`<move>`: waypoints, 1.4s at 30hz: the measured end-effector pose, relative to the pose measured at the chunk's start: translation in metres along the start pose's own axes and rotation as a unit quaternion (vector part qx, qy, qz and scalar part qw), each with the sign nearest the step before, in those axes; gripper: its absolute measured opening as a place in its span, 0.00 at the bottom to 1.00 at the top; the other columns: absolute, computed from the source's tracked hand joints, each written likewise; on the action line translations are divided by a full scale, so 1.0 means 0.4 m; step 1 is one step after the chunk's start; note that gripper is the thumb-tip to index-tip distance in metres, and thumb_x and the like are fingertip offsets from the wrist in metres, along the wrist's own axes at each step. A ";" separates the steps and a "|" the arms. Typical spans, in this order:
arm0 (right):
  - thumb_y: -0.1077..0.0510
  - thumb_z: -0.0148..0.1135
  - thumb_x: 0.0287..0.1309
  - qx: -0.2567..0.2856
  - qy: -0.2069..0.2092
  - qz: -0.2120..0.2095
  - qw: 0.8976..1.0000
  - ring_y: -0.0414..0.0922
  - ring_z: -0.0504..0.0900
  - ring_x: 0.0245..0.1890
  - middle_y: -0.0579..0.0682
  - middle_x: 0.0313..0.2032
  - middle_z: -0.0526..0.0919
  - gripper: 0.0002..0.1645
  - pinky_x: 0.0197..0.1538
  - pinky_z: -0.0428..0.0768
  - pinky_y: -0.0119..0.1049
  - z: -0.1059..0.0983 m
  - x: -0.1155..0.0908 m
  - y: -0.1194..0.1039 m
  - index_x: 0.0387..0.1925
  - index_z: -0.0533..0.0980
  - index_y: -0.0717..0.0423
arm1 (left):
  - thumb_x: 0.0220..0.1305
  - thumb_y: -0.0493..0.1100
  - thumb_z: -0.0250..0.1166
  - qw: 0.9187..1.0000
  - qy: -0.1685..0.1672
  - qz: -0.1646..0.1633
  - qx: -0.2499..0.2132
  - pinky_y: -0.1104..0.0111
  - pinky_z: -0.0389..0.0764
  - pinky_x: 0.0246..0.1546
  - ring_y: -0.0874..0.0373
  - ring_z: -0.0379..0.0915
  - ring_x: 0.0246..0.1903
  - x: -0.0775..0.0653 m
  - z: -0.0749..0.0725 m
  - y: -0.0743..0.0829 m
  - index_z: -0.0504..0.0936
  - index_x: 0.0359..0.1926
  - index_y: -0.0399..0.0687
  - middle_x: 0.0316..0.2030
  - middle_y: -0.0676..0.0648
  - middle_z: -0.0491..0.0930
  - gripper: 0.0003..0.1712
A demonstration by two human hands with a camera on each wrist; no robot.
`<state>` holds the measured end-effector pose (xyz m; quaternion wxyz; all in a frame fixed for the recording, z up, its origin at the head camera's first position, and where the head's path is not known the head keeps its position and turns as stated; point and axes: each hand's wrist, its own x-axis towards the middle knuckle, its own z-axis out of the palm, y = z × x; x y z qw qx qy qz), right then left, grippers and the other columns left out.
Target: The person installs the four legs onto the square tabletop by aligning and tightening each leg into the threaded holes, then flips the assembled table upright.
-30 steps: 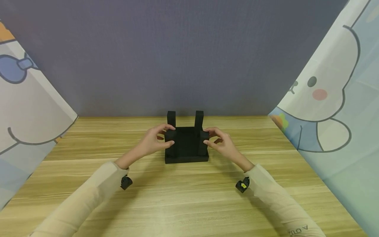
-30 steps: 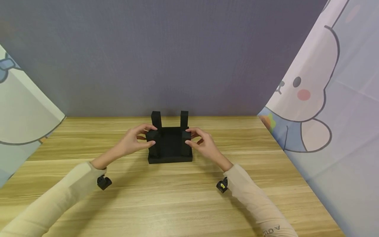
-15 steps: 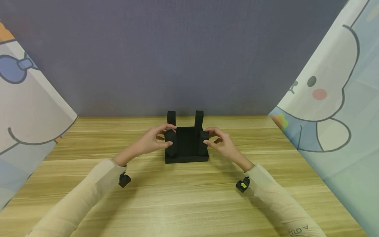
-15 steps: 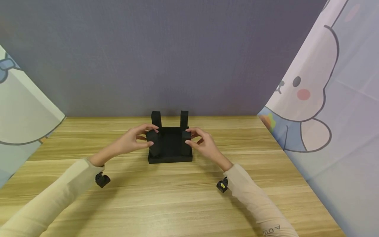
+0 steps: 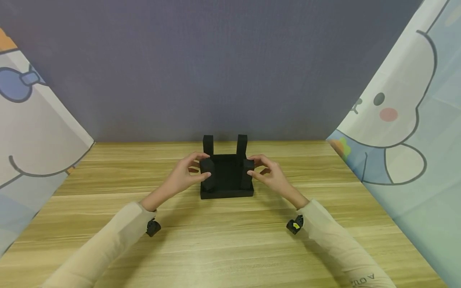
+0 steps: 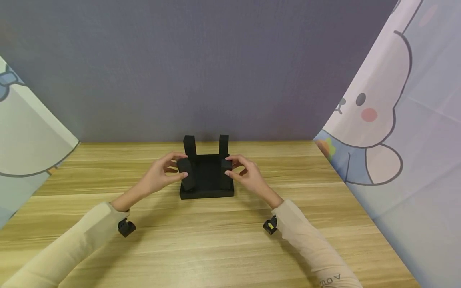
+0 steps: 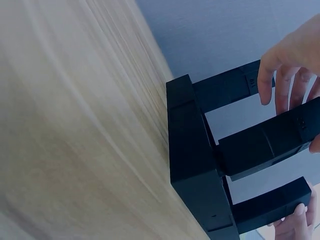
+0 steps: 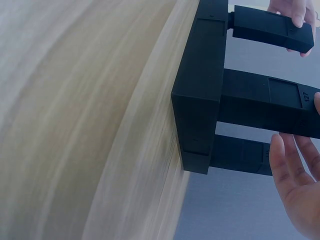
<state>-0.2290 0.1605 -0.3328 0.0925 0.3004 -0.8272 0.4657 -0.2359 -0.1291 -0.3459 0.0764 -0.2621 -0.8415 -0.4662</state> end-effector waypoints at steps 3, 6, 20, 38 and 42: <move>0.67 0.62 0.53 0.002 0.001 0.001 1.000 0.49 0.78 0.41 0.60 0.42 0.79 0.22 0.34 0.80 0.40 0.001 -0.001 0.001 0.51 0.72 0.63 | 0.52 0.40 0.69 1.000 0.000 0.004 0.005 0.58 0.79 0.41 0.49 0.76 0.38 0.001 0.000 -0.001 0.72 0.55 0.46 0.48 0.43 0.75 0.28; 0.67 0.62 0.52 0.003 0.003 0.000 1.000 0.48 0.78 0.41 0.60 0.41 0.79 0.22 0.34 0.80 0.42 0.001 -0.001 0.001 0.51 0.72 0.63 | 0.53 0.40 0.68 1.000 -0.014 0.013 0.015 0.58 0.79 0.42 0.49 0.77 0.39 0.007 -0.005 -0.002 0.72 0.54 0.46 0.49 0.42 0.75 0.27; 0.67 0.62 0.53 0.011 -0.002 -0.001 1.000 0.56 0.77 0.41 0.61 0.41 0.79 0.22 0.33 0.79 0.43 0.000 0.000 0.004 0.51 0.72 0.65 | 0.57 0.36 0.64 0.989 -0.145 0.025 0.021 0.50 0.75 0.47 0.43 0.71 0.51 0.039 -0.056 0.013 0.70 0.57 0.49 0.59 0.41 0.68 0.26; 0.66 0.62 0.54 -0.005 -0.004 0.008 1.000 0.53 0.77 0.42 0.60 0.43 0.78 0.22 0.35 0.79 0.45 -0.002 -0.001 -0.006 0.52 0.71 0.64 | 0.53 0.46 0.68 0.998 -0.056 0.005 0.021 0.52 0.75 0.46 0.48 0.72 0.47 0.016 -0.020 0.017 0.73 0.54 0.49 0.53 0.46 0.74 0.26; 0.66 0.61 0.54 0.000 -0.006 0.007 1.000 0.55 0.77 0.42 0.60 0.43 0.78 0.22 0.35 0.79 0.45 -0.003 0.000 -0.006 0.52 0.71 0.64 | 0.53 0.45 0.69 0.998 -0.050 0.004 0.028 0.54 0.76 0.44 0.50 0.73 0.44 0.015 -0.021 0.019 0.74 0.53 0.48 0.51 0.47 0.76 0.26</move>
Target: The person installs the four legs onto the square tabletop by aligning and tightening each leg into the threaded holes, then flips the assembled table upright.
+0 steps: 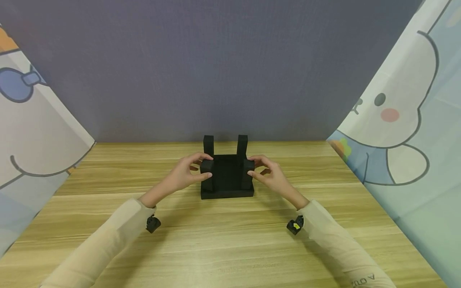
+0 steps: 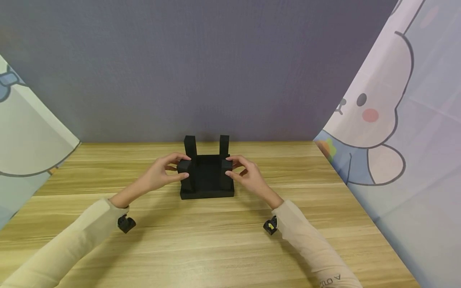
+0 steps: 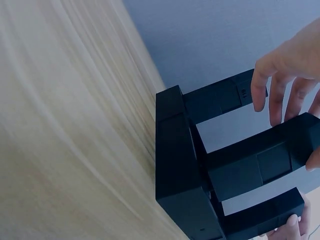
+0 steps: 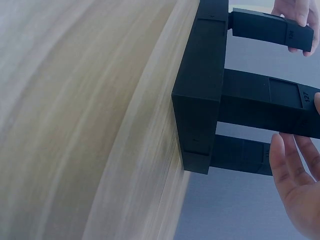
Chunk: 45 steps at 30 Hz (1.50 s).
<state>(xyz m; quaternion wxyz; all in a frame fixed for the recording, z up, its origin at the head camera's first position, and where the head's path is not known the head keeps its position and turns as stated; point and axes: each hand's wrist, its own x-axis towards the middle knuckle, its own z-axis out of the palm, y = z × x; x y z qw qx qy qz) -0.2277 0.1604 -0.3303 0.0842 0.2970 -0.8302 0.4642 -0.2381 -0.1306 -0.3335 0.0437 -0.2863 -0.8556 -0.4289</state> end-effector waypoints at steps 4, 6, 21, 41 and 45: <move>0.66 0.62 0.54 0.002 0.001 -0.002 1.000 0.54 0.77 0.42 0.61 0.42 0.78 0.22 0.35 0.79 0.46 0.000 0.001 0.000 0.52 0.71 0.65 | 0.53 0.43 0.68 1.000 -0.010 0.016 0.005 0.54 0.77 0.44 0.49 0.73 0.44 0.005 -0.008 -0.006 0.75 0.52 0.50 0.49 0.45 0.77 0.24; 0.66 0.62 0.53 0.001 0.002 -0.002 1.000 0.53 0.77 0.41 0.61 0.42 0.79 0.22 0.35 0.79 0.46 0.001 0.001 0.000 0.52 0.71 0.65 | 0.54 0.41 0.68 0.999 -0.024 0.024 0.005 0.53 0.76 0.45 0.48 0.72 0.46 0.008 -0.014 -0.010 0.75 0.52 0.51 0.50 0.45 0.76 0.23; 0.66 0.62 0.54 -0.006 0.001 -0.005 1.000 0.50 0.78 0.41 0.60 0.43 0.79 0.22 0.34 0.79 0.45 0.001 -0.001 0.001 0.52 0.71 0.64 | 0.56 0.44 0.66 0.997 -0.070 0.024 0.004 0.53 0.74 0.50 0.48 0.67 0.53 0.018 -0.025 -0.014 0.71 0.56 0.54 0.56 0.47 0.72 0.26; 0.66 0.61 0.54 -0.001 -0.001 -0.002 1.000 0.55 0.77 0.42 0.60 0.42 0.79 0.22 0.35 0.79 0.45 0.000 -0.001 0.002 0.52 0.71 0.63 | 0.51 0.42 0.70 0.999 0.051 0.008 0.011 0.57 0.79 0.41 0.50 0.76 0.40 -0.007 0.006 -0.001 0.74 0.53 0.43 0.49 0.44 0.76 0.27; 0.66 0.62 0.54 -0.001 -0.001 -0.001 1.000 0.54 0.77 0.42 0.60 0.42 0.79 0.22 0.35 0.79 0.44 0.000 -0.001 0.003 0.52 0.71 0.63 | 0.52 0.40 0.69 0.999 0.026 0.020 0.007 0.54 0.78 0.42 0.49 0.76 0.40 -0.001 -0.004 -0.002 0.74 0.53 0.44 0.50 0.43 0.76 0.26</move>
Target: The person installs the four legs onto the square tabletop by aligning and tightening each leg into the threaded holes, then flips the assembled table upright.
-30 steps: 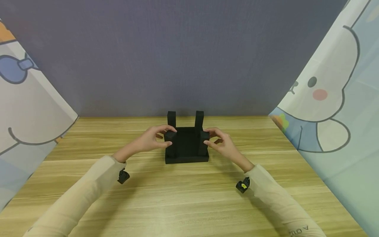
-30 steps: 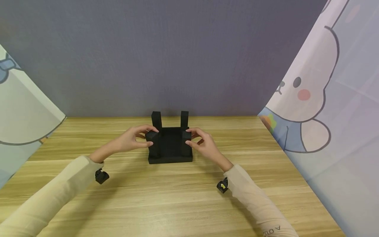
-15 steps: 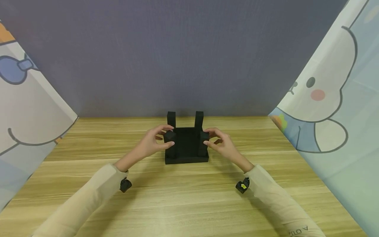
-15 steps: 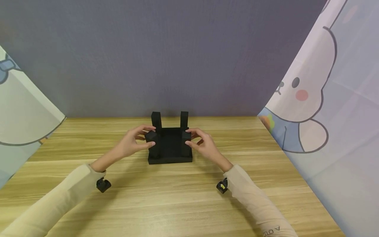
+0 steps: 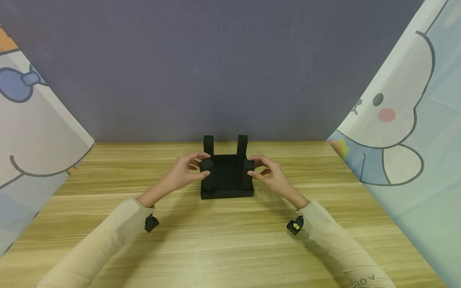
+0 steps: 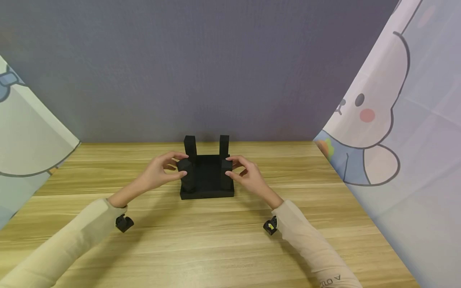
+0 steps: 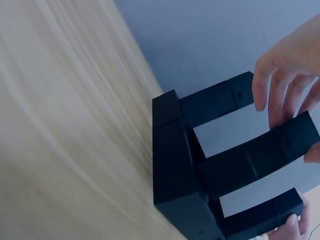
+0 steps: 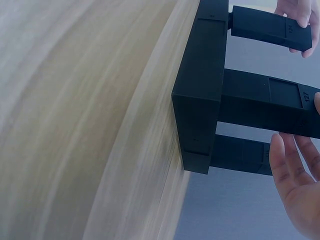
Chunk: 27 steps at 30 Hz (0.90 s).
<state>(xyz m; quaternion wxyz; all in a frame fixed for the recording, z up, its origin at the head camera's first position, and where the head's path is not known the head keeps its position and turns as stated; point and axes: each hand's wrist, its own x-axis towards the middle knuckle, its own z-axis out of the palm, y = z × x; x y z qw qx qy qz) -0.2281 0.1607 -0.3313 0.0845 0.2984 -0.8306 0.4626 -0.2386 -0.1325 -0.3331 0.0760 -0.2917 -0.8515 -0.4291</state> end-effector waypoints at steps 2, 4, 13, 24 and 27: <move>0.66 0.62 0.54 -0.001 0.000 0.000 1.000 0.54 0.77 0.42 0.60 0.42 0.79 0.22 0.35 0.80 0.42 0.000 0.000 0.000 0.52 0.71 0.63 | 0.53 0.40 0.68 1.000 -0.019 0.002 0.000 0.54 0.78 0.43 0.49 0.76 0.41 0.005 -0.007 -0.001 0.74 0.54 0.44 0.52 0.43 0.75 0.25; 0.65 0.62 0.54 -0.001 0.001 0.001 1.000 0.54 0.77 0.42 0.60 0.42 0.79 0.22 0.35 0.80 0.39 0.000 0.001 0.000 0.52 0.71 0.63 | 0.55 0.39 0.66 0.999 -0.041 0.007 0.002 0.54 0.78 0.44 0.49 0.76 0.42 0.009 -0.014 -0.002 0.73 0.55 0.44 0.53 0.42 0.75 0.26; 0.66 0.61 0.54 0.003 -0.003 0.003 1.000 0.54 0.77 0.42 0.60 0.43 0.78 0.22 0.35 0.79 0.33 0.000 0.001 -0.003 0.52 0.71 0.63 | 0.57 0.36 0.63 0.994 -0.105 0.013 -0.004 0.55 0.76 0.48 0.47 0.72 0.52 0.024 -0.035 0.001 0.72 0.57 0.48 0.57 0.44 0.73 0.25; 0.66 0.61 0.55 0.007 -0.006 0.007 1.000 0.55 0.77 0.43 0.61 0.44 0.78 0.22 0.36 0.79 0.44 0.000 0.002 -0.001 0.52 0.71 0.63 | 0.55 0.43 0.67 0.999 -0.036 -0.023 -0.025 0.52 0.76 0.47 0.48 0.74 0.45 0.005 -0.001 -0.006 0.72 0.56 0.48 0.55 0.44 0.72 0.27; 0.66 0.61 0.54 0.010 -0.005 0.006 1.000 0.56 0.77 0.43 0.61 0.44 0.78 0.22 0.36 0.79 0.45 0.001 0.002 0.000 0.52 0.71 0.64 | 0.54 0.42 0.67 0.999 -0.020 -0.030 -0.028 0.52 0.76 0.46 0.47 0.74 0.45 0.000 0.006 -0.005 0.73 0.55 0.47 0.54 0.45 0.73 0.26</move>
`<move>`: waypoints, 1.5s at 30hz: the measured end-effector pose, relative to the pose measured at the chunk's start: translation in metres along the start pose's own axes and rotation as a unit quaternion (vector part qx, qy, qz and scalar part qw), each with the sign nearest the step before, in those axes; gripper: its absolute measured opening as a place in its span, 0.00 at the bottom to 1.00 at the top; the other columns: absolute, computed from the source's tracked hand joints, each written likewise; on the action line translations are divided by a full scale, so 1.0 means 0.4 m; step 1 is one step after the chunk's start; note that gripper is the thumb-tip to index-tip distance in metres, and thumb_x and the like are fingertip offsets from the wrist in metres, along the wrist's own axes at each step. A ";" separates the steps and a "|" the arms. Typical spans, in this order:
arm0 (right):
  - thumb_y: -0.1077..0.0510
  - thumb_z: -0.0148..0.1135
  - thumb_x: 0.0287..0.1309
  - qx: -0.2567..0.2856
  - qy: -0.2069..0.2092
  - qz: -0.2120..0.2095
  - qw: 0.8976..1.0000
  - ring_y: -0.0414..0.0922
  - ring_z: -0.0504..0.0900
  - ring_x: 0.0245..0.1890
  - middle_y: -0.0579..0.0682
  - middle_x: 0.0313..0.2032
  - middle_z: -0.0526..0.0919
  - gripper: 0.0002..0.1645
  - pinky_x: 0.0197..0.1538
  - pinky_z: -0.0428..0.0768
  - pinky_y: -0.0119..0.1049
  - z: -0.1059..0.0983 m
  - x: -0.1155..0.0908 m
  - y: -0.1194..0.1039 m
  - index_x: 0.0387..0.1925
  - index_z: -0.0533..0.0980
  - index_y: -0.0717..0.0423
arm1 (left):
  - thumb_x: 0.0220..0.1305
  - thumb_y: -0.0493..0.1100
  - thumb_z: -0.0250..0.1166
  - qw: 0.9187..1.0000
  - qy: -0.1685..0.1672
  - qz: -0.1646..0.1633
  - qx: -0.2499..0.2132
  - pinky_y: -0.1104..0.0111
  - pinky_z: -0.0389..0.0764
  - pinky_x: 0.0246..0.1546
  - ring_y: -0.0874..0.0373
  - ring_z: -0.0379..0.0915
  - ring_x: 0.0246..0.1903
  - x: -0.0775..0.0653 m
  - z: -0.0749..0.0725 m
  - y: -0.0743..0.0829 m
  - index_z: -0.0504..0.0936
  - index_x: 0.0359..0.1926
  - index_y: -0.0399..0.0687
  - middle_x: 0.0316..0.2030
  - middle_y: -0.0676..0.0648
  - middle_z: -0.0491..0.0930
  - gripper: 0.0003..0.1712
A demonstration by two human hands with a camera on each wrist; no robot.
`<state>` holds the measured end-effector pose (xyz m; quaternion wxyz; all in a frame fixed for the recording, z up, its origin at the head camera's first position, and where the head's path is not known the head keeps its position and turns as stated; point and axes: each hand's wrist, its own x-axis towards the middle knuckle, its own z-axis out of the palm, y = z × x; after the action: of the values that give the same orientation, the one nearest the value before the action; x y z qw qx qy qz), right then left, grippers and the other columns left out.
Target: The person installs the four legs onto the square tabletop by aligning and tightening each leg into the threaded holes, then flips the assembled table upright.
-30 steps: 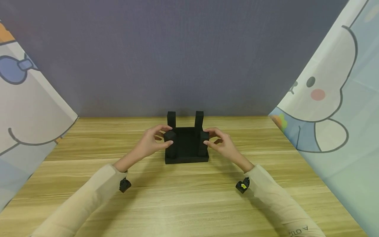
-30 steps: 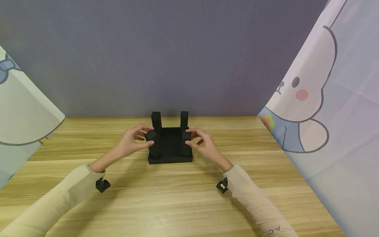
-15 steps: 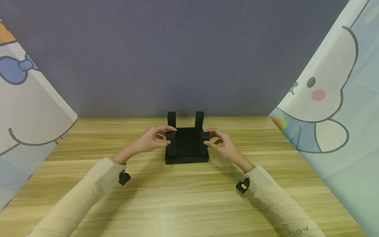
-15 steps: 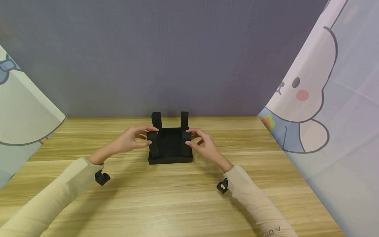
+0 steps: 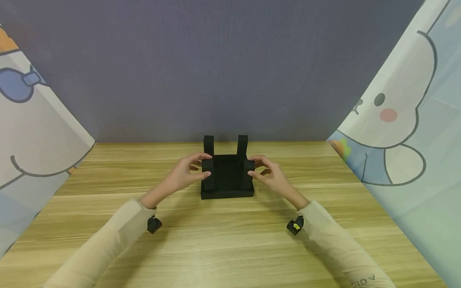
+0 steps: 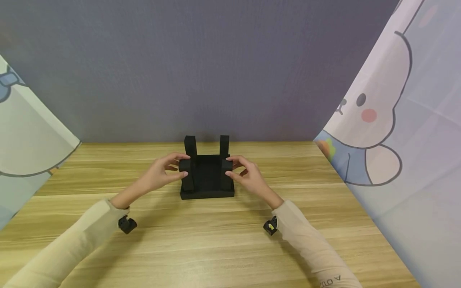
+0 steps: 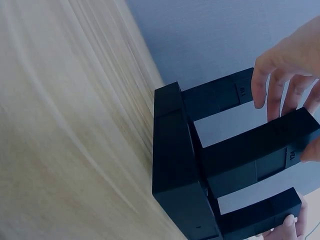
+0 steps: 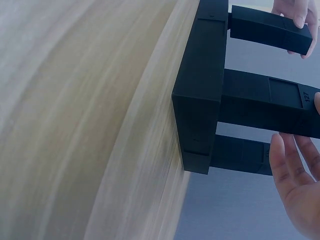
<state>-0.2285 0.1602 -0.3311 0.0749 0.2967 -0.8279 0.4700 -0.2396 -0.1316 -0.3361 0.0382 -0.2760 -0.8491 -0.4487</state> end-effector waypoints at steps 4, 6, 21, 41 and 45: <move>0.66 0.61 0.54 -0.001 0.003 0.000 1.000 0.55 0.77 0.43 0.60 0.43 0.78 0.22 0.36 0.79 0.45 0.000 0.000 0.001 0.52 0.71 0.63 | 0.55 0.41 0.67 1.000 0.001 0.006 0.008 0.52 0.76 0.45 0.47 0.74 0.45 0.001 0.000 -0.002 0.73 0.55 0.46 0.53 0.44 0.74 0.25; 0.66 0.61 0.54 -0.004 0.005 -0.003 1.000 0.52 0.77 0.42 0.60 0.42 0.78 0.22 0.35 0.79 0.45 0.000 0.001 0.001 0.52 0.71 0.63 | 0.55 0.40 0.66 1.000 -0.008 0.015 0.015 0.52 0.76 0.45 0.47 0.74 0.45 0.004 -0.006 -0.003 0.74 0.54 0.46 0.54 0.44 0.74 0.24; 0.66 0.62 0.54 -0.012 0.005 -0.003 1.000 0.48 0.78 0.41 0.60 0.42 0.79 0.22 0.36 0.79 0.46 0.001 0.003 0.002 0.52 0.71 0.62 | 0.58 0.40 0.64 0.992 -0.119 0.023 0.028 0.50 0.73 0.50 0.44 0.69 0.53 0.027 -0.054 0.008 0.71 0.57 0.50 0.59 0.42 0.68 0.24; 0.66 0.61 0.54 -0.007 0.003 -0.002 1.000 0.48 0.77 0.42 0.60 0.42 0.78 0.22 0.36 0.79 0.47 0.004 0.005 0.004 0.52 0.71 0.62 | 0.54 0.42 0.67 0.999 -0.027 0.013 0.039 0.52 0.76 0.46 0.47 0.72 0.47 0.009 -0.016 0.012 0.74 0.53 0.47 0.53 0.44 0.74 0.23; 0.66 0.61 0.54 -0.007 0.005 -0.005 1.000 0.48 0.77 0.41 0.61 0.42 0.78 0.22 0.35 0.79 0.46 0.004 0.004 0.005 0.52 0.71 0.63 | 0.56 0.40 0.66 0.997 -0.055 0.032 0.042 0.52 0.75 0.47 0.46 0.70 0.51 0.016 -0.026 0.008 0.73 0.53 0.47 0.54 0.44 0.74 0.23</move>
<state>-0.2307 0.1587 -0.3326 0.0839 0.2978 -0.8291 0.4657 -0.2452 -0.1355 -0.3254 0.0177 -0.3253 -0.8589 -0.3952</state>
